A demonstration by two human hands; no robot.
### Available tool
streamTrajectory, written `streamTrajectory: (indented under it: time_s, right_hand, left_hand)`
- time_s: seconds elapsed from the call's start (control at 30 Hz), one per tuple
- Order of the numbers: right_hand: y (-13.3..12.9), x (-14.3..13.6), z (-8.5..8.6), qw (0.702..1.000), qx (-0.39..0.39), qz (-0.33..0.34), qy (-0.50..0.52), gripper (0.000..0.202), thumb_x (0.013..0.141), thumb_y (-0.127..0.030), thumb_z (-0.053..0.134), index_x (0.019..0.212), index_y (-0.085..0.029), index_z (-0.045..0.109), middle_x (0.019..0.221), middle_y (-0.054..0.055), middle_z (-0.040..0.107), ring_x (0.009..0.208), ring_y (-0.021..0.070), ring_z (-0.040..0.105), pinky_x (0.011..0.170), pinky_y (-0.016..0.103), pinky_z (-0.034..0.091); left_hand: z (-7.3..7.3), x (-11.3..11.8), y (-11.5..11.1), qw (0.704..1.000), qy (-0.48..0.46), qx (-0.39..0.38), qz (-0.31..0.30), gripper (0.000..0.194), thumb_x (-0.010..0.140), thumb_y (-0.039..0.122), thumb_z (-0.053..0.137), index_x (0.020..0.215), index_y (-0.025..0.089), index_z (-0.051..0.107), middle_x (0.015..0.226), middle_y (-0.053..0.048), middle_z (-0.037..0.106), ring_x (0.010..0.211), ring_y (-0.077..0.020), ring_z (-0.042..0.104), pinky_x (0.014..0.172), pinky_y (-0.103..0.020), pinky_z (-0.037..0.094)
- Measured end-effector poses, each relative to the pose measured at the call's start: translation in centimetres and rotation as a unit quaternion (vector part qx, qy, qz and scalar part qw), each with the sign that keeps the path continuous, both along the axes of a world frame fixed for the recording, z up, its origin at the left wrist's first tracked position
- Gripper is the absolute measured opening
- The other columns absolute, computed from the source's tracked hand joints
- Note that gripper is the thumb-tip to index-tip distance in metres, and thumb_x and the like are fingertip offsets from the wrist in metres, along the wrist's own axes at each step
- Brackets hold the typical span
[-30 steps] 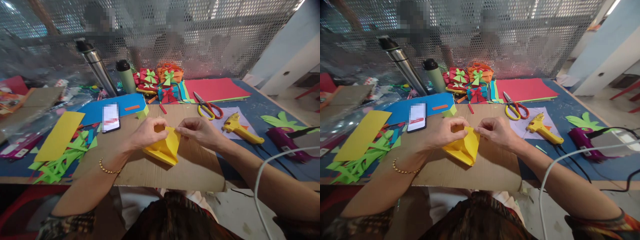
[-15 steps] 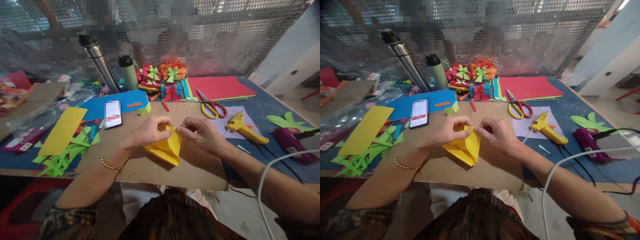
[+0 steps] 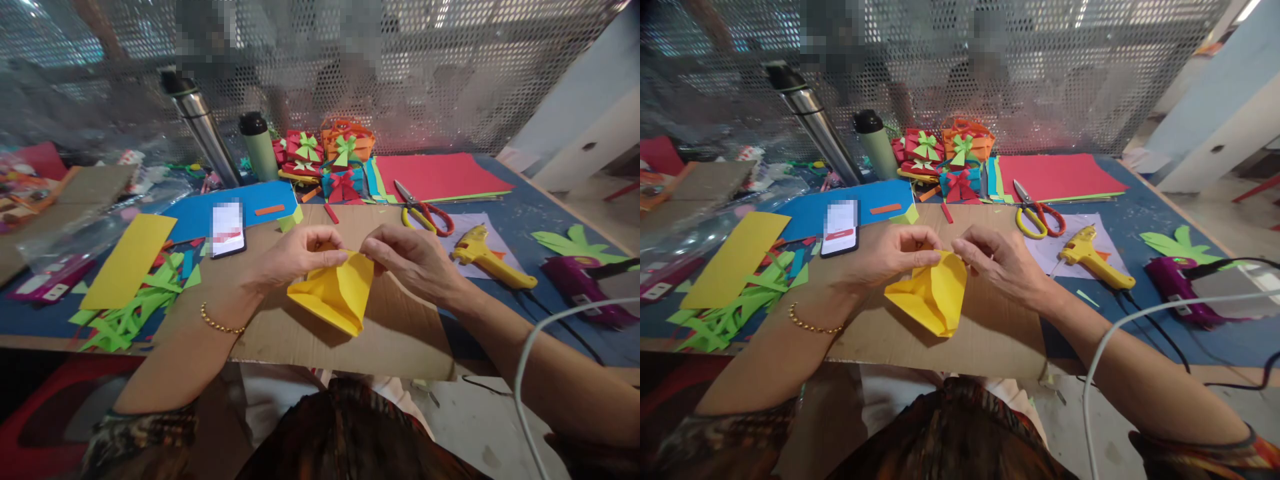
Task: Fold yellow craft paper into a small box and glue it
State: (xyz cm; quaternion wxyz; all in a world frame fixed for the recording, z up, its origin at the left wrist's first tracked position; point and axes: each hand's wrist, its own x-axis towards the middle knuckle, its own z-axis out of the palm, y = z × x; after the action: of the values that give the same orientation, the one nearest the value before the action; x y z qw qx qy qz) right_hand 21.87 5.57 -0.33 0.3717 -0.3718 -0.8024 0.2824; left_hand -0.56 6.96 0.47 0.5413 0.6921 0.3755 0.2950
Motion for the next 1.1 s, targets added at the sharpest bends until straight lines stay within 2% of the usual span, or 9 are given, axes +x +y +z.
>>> streamTrajectory:
  time_s: [0.17,0.3,0.37,0.57,0.7,0.83,0.9,0.97,1.1]
  right_hand:
    - [-0.1,0.2,0.1,0.996,0.077,0.031,0.019,0.018,0.103,-0.028,0.053,0.106,-0.017,0.067,0.083,0.003,0.069,0.065,0.0101,0.065,0.060,0.023,0.051]
    - [-0.1,0.0,0.1,0.967,0.233,0.102,-0.015,0.036,0.099,-0.007,0.047,0.121,-0.024,0.069,0.104,0.007,0.066,0.096,0.0157,0.066,0.079,0.030,0.056]
    - [-0.1,-0.2,0.0,0.953,0.270,0.137,-0.024,0.040,0.099,-0.005,0.047,0.120,-0.028,0.071,0.112,0.008,0.063,0.104,0.0167,0.064,0.080,0.031,0.057]
    - [-0.3,-0.5,-0.7,0.933,0.329,0.144,-0.031,0.014,0.099,-0.020,0.060,0.104,-0.024,0.073,0.104,0.007,0.061,0.092,0.0157,0.061,0.071,0.030,0.056]
    - [-0.4,-0.5,-0.6,0.929,0.336,0.151,-0.036,0.015,0.102,-0.019,0.055,0.100,-0.021,0.069,0.102,0.008,0.068,0.090,0.0164,0.064,0.074,0.031,0.055]
    - [-0.3,-0.3,-0.2,0.921,0.373,0.089,-0.066,0.015,0.102,-0.014,0.051,0.103,-0.021,0.063,0.102,0.008,0.075,0.088,0.0183,0.069,0.074,0.034,0.050]
    - [-0.1,0.0,-0.2,0.916,0.393,0.031,-0.078,0.015,0.100,-0.011,0.050,0.102,-0.022,0.061,0.100,0.008,0.077,0.085,0.0187,0.071,0.072,0.035,0.047]
    - [0.3,0.2,-0.2,0.911,0.405,-0.023,-0.079,0.014,0.100,-0.012,0.051,0.099,-0.023,0.060,0.097,0.007,0.078,0.082,0.0191,0.070,0.071,0.035,0.045]
    - [0.7,0.2,-0.5,0.908,0.406,-0.069,-0.074,0.014,0.099,-0.013,0.051,0.092,-0.022,0.059,0.088,0.007,0.076,0.076,0.0190,0.068,0.070,0.034,0.044]
  left_hand:
    - [0.2,-0.3,0.1,0.996,-0.059,-0.062,-0.018,0.033,0.070,0.033,0.088,0.084,0.016,0.063,0.081,0.002,0.061,0.072,-0.0094,0.057,0.065,-0.020,0.047]
    - [0.2,-0.6,0.3,0.985,-0.104,-0.134,-0.036,0.046,0.068,0.030,0.091,0.103,0.018,0.065,0.093,-0.001,0.065,0.083,-0.0119,0.063,0.075,-0.023,0.051]
    - [0.2,-0.8,0.4,0.978,-0.105,-0.162,-0.072,0.050,0.069,0.030,0.091,0.110,0.018,0.065,0.096,-0.002,0.066,0.088,-0.0133,0.064,0.078,-0.024,0.051]
    - [0.2,-0.7,0.4,0.978,-0.054,-0.124,-0.155,0.044,0.075,0.038,0.087,0.111,0.017,0.070,0.103,-0.006,0.070,0.095,-0.0178,0.065,0.083,-0.028,0.051]
    - [1.3,-1.1,0.2,0.984,0.076,-0.006,-0.159,0.043,0.084,0.049,0.077,0.114,0.019,0.072,0.112,-0.008,0.073,0.102,-0.0232,0.067,0.087,-0.033,0.052]
    - [3.1,-2.3,-0.3,0.967,0.139,0.207,-0.046,0.055,0.089,0.060,0.069,0.131,0.024,0.068,0.138,-0.010,0.067,0.129,-0.0284,0.059,0.107,-0.040,0.046]
    - [3.8,-2.7,-0.7,0.938,0.107,0.329,0.026,0.059,0.092,0.067,0.060,0.128,0.021,0.069,0.136,-0.013,0.067,0.130,-0.0281,0.058,0.110,-0.042,0.044]
    - [4.2,-2.6,-1.3,0.890,0.099,0.437,0.086,0.058,0.094,0.069,0.056,0.122,0.021,0.072,0.127,-0.013,0.070,0.123,-0.0269,0.061,0.107,-0.042,0.045]
    - [3.1,-1.1,-2.6,0.793,0.176,0.567,0.134,0.037,0.092,0.056,0.069,0.109,0.024,0.075,0.108,-0.007,0.076,0.103,-0.0250,0.066,0.097,-0.044,0.043]
